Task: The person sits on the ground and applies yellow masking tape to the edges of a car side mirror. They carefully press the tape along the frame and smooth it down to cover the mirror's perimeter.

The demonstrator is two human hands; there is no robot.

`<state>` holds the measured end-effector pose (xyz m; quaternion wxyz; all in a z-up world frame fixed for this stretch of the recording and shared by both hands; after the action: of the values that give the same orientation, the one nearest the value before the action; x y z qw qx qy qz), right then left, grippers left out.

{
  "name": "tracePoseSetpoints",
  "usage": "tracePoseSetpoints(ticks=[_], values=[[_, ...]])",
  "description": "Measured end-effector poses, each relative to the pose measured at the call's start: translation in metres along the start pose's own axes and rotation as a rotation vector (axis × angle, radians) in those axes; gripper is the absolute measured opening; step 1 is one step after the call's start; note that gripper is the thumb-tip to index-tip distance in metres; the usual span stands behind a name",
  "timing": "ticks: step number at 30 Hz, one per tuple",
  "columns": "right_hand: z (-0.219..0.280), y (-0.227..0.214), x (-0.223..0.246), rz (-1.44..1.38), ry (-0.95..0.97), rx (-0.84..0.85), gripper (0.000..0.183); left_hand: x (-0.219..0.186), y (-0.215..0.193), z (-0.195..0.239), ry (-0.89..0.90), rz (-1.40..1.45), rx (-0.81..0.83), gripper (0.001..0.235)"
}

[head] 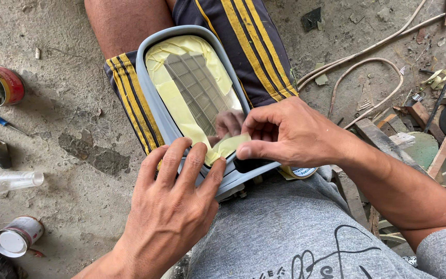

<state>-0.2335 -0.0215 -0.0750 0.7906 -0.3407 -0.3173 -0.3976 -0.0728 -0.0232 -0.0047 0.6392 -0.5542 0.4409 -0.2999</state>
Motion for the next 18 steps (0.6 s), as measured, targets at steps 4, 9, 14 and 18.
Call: tracePoseSetpoints(ticks=[4,9,14,18], values=[[-0.0004,0.0040,-0.0018,0.034,-0.081,-0.003,0.032,0.0002,-0.0001,-0.0004,-0.006,-0.006,0.002,0.052],[-0.0025,0.0019,-0.0014,0.090,-0.178,-0.083,0.015,0.0003,-0.0018,-0.0008,-0.002,0.001,-0.017,0.048],[-0.0051,0.0037,-0.0015,0.194,-0.208,-0.129,0.015,-0.0007,-0.0004,-0.0007,-0.001,-0.027,-0.001,0.046],[-0.0048,0.0050,0.0028,0.223,-0.271,-0.168,0.015,-0.0005,-0.0012,-0.0009,-0.003,-0.034,-0.010,0.042]])
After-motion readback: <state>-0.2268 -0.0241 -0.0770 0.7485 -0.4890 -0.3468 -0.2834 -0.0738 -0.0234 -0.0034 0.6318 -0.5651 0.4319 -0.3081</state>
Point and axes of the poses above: each hand's wrist, its own z-axis away from the middle knuckle, its own y-axis out of the palm, x = y × z, the point moved 7 cm from there along -z, towards the middle knuckle, and after that the axes turned 1 degree about -z, right-handed, at the moved point
